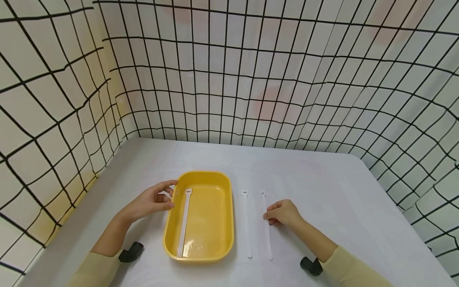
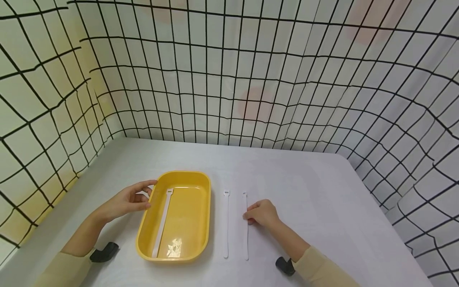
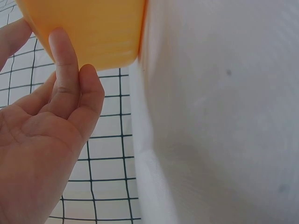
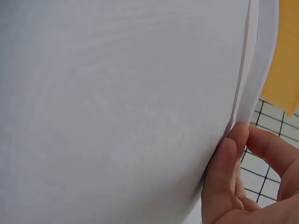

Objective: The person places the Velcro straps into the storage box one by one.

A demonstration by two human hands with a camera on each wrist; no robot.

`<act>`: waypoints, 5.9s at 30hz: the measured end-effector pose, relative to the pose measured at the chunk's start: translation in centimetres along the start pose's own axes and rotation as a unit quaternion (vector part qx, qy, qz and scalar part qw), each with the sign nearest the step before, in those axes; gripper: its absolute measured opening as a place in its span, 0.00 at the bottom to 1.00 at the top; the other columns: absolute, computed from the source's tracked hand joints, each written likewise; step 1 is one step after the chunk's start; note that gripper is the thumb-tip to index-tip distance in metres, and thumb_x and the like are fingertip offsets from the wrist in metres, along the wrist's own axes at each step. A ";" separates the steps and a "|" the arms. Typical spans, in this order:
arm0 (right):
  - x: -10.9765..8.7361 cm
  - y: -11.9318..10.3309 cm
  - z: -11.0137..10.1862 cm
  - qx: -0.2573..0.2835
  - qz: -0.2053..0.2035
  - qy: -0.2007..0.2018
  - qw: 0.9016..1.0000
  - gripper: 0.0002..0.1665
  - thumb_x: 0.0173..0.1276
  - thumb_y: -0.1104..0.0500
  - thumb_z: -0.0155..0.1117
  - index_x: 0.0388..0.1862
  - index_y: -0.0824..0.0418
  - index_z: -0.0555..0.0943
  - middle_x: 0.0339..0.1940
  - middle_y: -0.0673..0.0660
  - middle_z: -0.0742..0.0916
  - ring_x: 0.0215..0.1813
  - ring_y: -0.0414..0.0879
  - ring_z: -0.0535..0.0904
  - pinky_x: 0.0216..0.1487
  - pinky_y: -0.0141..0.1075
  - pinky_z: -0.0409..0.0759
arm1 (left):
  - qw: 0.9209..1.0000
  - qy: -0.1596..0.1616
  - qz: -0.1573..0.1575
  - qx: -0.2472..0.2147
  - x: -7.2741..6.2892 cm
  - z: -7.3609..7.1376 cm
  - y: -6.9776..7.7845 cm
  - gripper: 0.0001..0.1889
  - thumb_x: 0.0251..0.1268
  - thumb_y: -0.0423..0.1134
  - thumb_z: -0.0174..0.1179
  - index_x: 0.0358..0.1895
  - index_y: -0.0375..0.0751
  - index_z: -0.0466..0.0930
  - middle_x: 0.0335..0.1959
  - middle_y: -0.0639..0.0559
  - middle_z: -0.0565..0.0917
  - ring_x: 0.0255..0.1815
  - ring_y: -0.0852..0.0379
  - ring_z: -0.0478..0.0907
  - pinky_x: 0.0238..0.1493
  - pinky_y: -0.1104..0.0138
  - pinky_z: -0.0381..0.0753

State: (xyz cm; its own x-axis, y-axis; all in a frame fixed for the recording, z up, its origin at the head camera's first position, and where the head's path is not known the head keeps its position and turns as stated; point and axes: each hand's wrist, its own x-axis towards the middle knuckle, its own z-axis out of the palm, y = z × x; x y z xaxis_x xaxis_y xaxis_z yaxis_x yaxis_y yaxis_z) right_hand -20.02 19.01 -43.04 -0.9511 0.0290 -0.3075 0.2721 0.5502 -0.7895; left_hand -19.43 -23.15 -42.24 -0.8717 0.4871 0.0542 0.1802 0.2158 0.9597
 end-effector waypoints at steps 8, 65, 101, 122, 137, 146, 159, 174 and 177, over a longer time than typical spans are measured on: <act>0.0 0.3 -0.4 0.087 0.020 -0.040 0.995 0.12 0.54 0.69 0.73 0.36 0.70 0.80 0.21 0.56 0.84 0.22 0.43 0.81 0.25 0.31 0.79 | 1.000 0.001 -0.003 -0.004 0.0 0.1 0.3 0.36 0.63 0.28 0.64 0.70 0.24 0.56 0.48 0.31 0.69 0.39 0.55 0.79 0.40 0.70 0.79; -0.6 -4.4 0.5 0.220 -0.027 -0.126 0.967 0.15 0.61 0.65 0.70 0.42 0.71 0.77 0.29 0.59 0.85 0.27 0.43 0.82 0.34 0.32 0.83 | 1.000 0.005 -0.003 0.008 0.0 0.1 0.1 0.35 0.63 0.28 0.64 0.70 0.25 0.57 0.47 0.35 0.71 0.37 0.55 0.79 0.42 0.69 0.79; -1.2 -8.4 3.9 0.262 -0.069 -0.196 0.943 0.12 0.63 0.68 0.67 0.42 0.72 0.77 0.25 0.55 0.85 0.26 0.42 0.82 0.37 0.35 0.83 | 1.000 0.009 -0.008 0.015 -0.1 0.0 0.1 0.35 0.62 0.30 0.65 0.70 0.27 0.58 0.47 0.36 0.71 0.37 0.54 0.79 0.42 0.69 0.79; -1.0 -10.1 6.9 0.269 -0.068 -0.220 0.935 0.09 0.64 0.67 0.66 0.41 0.71 0.78 0.26 0.54 0.85 0.27 0.42 0.81 0.35 0.33 0.83 | 1.000 0.010 -0.012 0.013 0.0 0.1 0.0 0.35 0.63 0.29 0.65 0.70 0.26 0.58 0.47 0.35 0.71 0.37 0.54 0.78 0.42 0.69 0.79; -1.6 -11.2 9.6 0.270 -0.064 -0.232 0.932 0.11 0.64 0.67 0.66 0.43 0.71 0.78 0.26 0.54 0.85 0.26 0.42 0.82 0.34 0.33 0.83 | 1.000 0.013 -0.016 0.016 0.1 0.1 0.1 0.35 0.62 0.28 0.64 0.70 0.26 0.58 0.47 0.35 0.71 0.36 0.54 0.78 0.42 0.69 0.79; -1.7 -11.5 11.2 0.267 -0.058 -0.235 0.933 0.09 0.65 0.67 0.66 0.42 0.71 0.79 0.25 0.54 0.85 0.25 0.42 0.82 0.32 0.32 0.82 | 1.000 0.011 -0.021 0.012 0.1 0.0 0.1 0.35 0.62 0.28 0.64 0.70 0.26 0.58 0.47 0.37 0.71 0.36 0.54 0.79 0.41 0.69 0.79; -1.1 -11.5 13.6 0.268 -0.052 -0.231 0.934 0.09 0.64 0.67 0.66 0.41 0.72 0.80 0.23 0.54 0.84 0.24 0.42 0.82 0.32 0.32 0.82 | 1.000 0.007 -0.017 0.004 0.1 0.0 0.2 0.35 0.62 0.29 0.65 0.70 0.26 0.57 0.46 0.38 0.70 0.36 0.56 0.79 0.40 0.70 0.78; -0.9 -11.3 14.7 0.236 -0.038 -0.209 0.948 0.08 0.63 0.66 0.69 0.39 0.69 0.81 0.22 0.54 0.85 0.23 0.41 0.82 0.30 0.32 0.82 | 1.000 0.012 -0.020 0.010 0.0 -0.1 0.3 0.36 0.62 0.31 0.66 0.70 0.27 0.58 0.47 0.38 0.71 0.37 0.56 0.78 0.41 0.71 0.78; -1.0 -11.2 14.8 0.222 -0.030 -0.201 0.954 0.08 0.62 0.66 0.69 0.38 0.69 0.81 0.22 0.54 0.85 0.23 0.41 0.81 0.29 0.32 0.82 | 1.000 0.007 -0.023 0.003 0.0 0.0 0.3 0.36 0.62 0.30 0.65 0.71 0.27 0.57 0.47 0.37 0.71 0.37 0.56 0.78 0.41 0.70 0.78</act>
State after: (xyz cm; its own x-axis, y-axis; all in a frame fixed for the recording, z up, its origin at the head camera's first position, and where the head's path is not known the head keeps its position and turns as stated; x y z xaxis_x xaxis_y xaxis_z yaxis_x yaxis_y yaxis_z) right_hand -19.98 0.43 -41.73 -0.8582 -0.3634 -0.3626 0.3383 0.1309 -0.9319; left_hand -19.43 -23.09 -41.95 -0.8858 0.4640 0.0132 0.1420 0.2438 0.9594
